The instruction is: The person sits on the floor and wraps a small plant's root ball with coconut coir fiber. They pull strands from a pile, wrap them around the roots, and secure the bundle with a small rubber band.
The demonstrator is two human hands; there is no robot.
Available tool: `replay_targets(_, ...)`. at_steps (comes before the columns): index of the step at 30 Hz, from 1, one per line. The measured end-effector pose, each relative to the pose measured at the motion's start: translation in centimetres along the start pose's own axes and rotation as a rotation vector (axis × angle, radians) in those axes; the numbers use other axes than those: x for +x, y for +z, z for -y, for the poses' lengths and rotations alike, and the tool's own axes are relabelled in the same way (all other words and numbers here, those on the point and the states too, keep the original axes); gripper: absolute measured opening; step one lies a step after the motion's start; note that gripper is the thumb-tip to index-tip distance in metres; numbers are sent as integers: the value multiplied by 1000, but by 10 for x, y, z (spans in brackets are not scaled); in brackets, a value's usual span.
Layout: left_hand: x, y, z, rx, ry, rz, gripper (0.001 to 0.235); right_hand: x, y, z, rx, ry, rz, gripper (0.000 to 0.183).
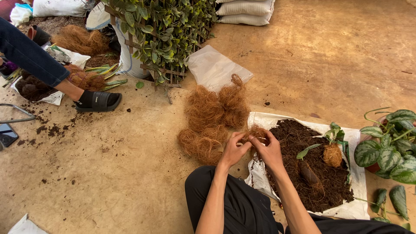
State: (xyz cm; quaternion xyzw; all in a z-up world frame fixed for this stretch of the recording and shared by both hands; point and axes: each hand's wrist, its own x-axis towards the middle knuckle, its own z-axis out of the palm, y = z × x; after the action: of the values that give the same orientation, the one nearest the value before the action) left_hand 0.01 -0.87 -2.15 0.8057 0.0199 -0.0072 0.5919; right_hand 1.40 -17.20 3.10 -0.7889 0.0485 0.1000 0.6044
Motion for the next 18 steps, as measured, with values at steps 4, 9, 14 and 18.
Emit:
replay_targets(4, 2, -1, -1, -131, -17, -15, 55, 4, -2, -5, -71, -72, -80, 48)
replay_targets(9, 1, -4, -11, -87, 6, -63, 32, 3, -2, -11, -2, -167, -109, 38)
replay_targets(14, 0, -8, -19, -14, -12, -191, 25, -8, 5, -16, -3, -119, -120, 31)
replay_targets(18, -1, -13, -26, 112, -14, -443, 22, -21, 11, -18, 30, -324, -114, 29)
